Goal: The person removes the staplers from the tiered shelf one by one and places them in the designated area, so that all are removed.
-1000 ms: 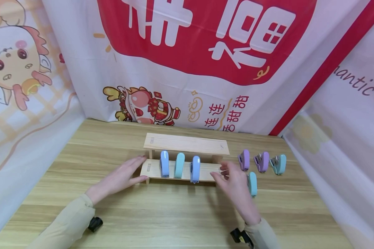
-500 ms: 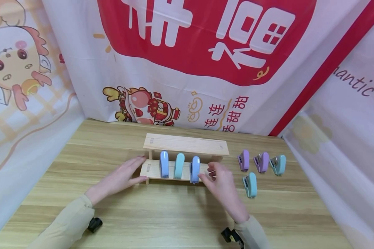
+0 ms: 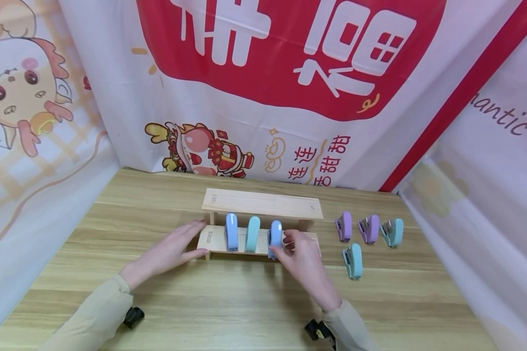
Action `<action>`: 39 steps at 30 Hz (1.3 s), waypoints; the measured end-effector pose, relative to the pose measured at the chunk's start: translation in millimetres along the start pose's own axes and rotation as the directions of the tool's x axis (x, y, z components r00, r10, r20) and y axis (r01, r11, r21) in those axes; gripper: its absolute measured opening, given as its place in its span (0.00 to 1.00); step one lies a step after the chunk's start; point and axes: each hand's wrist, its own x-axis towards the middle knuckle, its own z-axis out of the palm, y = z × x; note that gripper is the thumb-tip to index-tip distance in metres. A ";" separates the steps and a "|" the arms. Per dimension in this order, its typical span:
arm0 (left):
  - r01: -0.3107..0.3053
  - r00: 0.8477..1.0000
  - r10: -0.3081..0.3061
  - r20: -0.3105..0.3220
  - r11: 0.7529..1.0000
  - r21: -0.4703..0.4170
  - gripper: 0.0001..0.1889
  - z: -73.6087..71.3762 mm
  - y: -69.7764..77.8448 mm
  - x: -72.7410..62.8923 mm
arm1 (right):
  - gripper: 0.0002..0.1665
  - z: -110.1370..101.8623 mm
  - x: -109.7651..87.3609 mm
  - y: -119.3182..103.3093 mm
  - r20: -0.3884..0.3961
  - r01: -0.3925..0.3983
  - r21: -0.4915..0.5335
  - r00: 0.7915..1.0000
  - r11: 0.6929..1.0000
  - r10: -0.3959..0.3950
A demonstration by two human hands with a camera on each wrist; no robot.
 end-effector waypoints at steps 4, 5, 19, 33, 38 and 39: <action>0.009 1.000 -0.009 0.003 1.000 -0.001 0.43 -0.2 0.6 0.4 | 0.23 2.8 2.2 -1.7 0.010 0.000 -0.005 1.000 1.000 0.000; 0.010 1.000 -0.010 0.003 1.000 -0.001 0.43 -0.2 0.7 0.7 | 0.23 3.5 2.8 -1.9 0.013 -0.001 -0.008 1.000 1.000 0.001; -0.001 1.000 0.001 -0.002 1.000 0.005 0.42 -0.3 1.1 2.2 | 0.21 7.1 6.2 -3.8 0.005 0.005 -0.023 1.000 1.000 -0.005; -0.003 1.000 0.003 -0.001 1.000 0.014 0.43 -0.5 0.2 1.9 | 0.20 8.4 6.0 -3.2 -0.024 0.050 -0.043 0.998 0.998 -0.051; 0.002 1.000 -0.002 0.005 1.000 0.002 0.43 -0.1 0.4 0.8 | 0.19 9.0 6.4 -3.3 -0.027 0.049 -0.050 0.998 0.998 -0.050; 0.002 1.000 -0.002 0.006 1.000 0.001 0.43 0.1 0.4 0.6 | 0.19 9.2 6.6 -3.1 -0.031 0.052 -0.052 0.998 0.997 -0.054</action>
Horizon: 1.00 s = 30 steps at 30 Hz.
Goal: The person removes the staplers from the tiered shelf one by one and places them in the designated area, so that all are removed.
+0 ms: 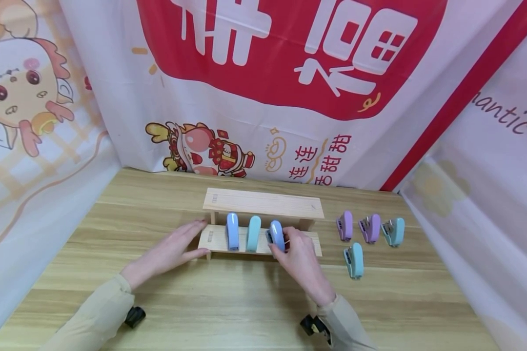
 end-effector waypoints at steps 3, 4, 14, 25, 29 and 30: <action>-0.004 1.000 0.004 -0.002 1.000 -0.001 0.43 0.5 0.0 -0.1 | 0.18 0.5 0.2 1.0 -0.009 0.010 -0.006 1.000 1.000 -0.010; -0.005 1.000 0.005 -0.002 1.000 0.000 0.43 0.7 0.0 -0.1 | 0.17 0.5 0.1 1.0 -0.010 0.010 -0.004 1.000 1.000 -0.010; 0.003 1.000 -0.003 0.004 1.000 -0.011 0.44 1.4 -0.9 -1.0 | 0.15 -2.7 -3.2 2.5 -0.021 -0.036 0.012 0.999 0.999 0.036; -0.011 1.000 0.011 -0.008 1.000 0.004 0.43 0.5 0.5 0.8 | 0.17 -17.0 -5.3 13.5 -0.053 -0.068 0.029 0.996 0.997 0.070; -0.012 1.000 0.012 -0.008 1.000 -0.003 0.43 0.7 -0.4 0.6 | 0.16 -23.9 -6.2 20.9 -0.083 -0.075 0.022 0.994 0.997 0.076; -0.012 1.000 0.012 -0.007 1.000 -0.002 0.43 0.7 -0.8 0.4 | 0.16 -25.7 -6.4 22.9 -0.087 -0.077 0.019 0.993 0.997 0.078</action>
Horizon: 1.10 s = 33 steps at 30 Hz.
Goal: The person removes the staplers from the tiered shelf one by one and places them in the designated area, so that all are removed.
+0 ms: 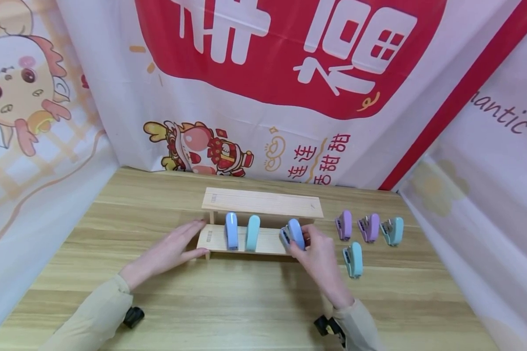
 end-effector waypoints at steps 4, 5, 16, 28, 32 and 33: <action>-0.001 1.000 0.001 0.002 1.000 -0.001 0.43 -0.3 -0.5 -0.1 | 0.16 -9.9 -0.5 8.1 -0.021 -0.014 -0.015 1.000 1.000 0.013; -0.002 1.000 0.002 0.002 1.000 0.001 0.43 -0.4 -0.7 -0.2 | 0.17 -12.7 -0.6 10.0 -0.023 -0.020 -0.019 1.000 1.000 0.019; -0.008 1.000 0.008 0.003 1.000 0.009 0.44 -0.8 -0.9 0.5 | 0.17 -37.9 -6.4 33.9 -0.097 -0.038 -0.042 0.995 0.998 0.034; -0.007 1.000 0.007 0.000 1.000 0.006 0.43 -0.6 -0.5 1.1 | 0.16 -64.7 -11.6 59.8 -0.201 -0.112 -0.087 0.975 0.990 0.093; -0.001 1.000 0.001 0.002 1.000 0.006 0.43 -0.8 0.1 0.4 | 0.14 -72.8 -14.7 70.9 -0.242 -0.118 -0.094 0.966 0.989 0.092; -0.001 1.000 0.001 0.002 1.000 0.006 0.43 -0.8 0.3 0.3 | 0.14 -74.7 -15.5 74.0 -0.253 -0.118 -0.099 0.963 0.988 0.090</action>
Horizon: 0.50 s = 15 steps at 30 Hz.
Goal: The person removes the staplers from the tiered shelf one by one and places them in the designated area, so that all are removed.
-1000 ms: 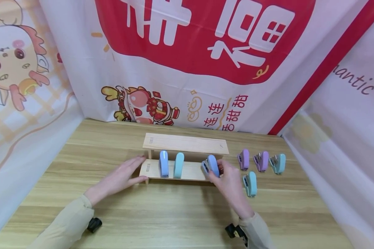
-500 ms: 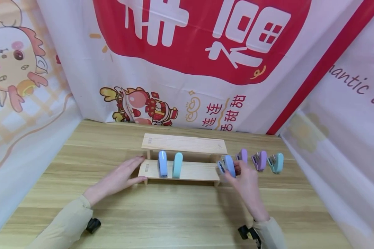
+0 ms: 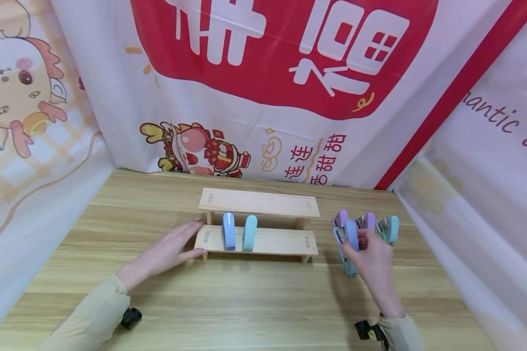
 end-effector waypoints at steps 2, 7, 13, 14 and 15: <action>0.000 1.000 0.000 -0.001 1.000 -0.001 0.43 -0.3 0.1 0.0 | 0.14 -2.9 0.2 6.5 -0.012 -0.007 -0.016 1.000 1.000 0.006; 0.003 1.000 -0.003 0.002 1.000 -0.004 0.43 -0.5 0.7 0.3 | 0.17 -11.3 -0.5 21.4 -0.020 -0.056 -0.026 0.998 0.998 0.055; 0.005 1.000 -0.005 0.002 1.000 0.001 0.43 -0.2 0.2 0.3 | 0.18 -19.1 -2.0 36.7 -0.009 -0.111 -0.041 0.994 0.993 0.110; 0.005 1.000 -0.005 0.002 1.000 0.002 0.43 -0.1 0.0 0.3 | 0.17 -19.9 -2.0 39.3 -0.008 -0.112 -0.045 0.994 0.993 0.112; 0.006 1.000 -0.006 0.003 1.000 0.002 0.43 0.1 -0.2 0.3 | 0.17 -20.5 -2.0 42.0 -0.009 -0.111 -0.051 0.994 0.992 0.111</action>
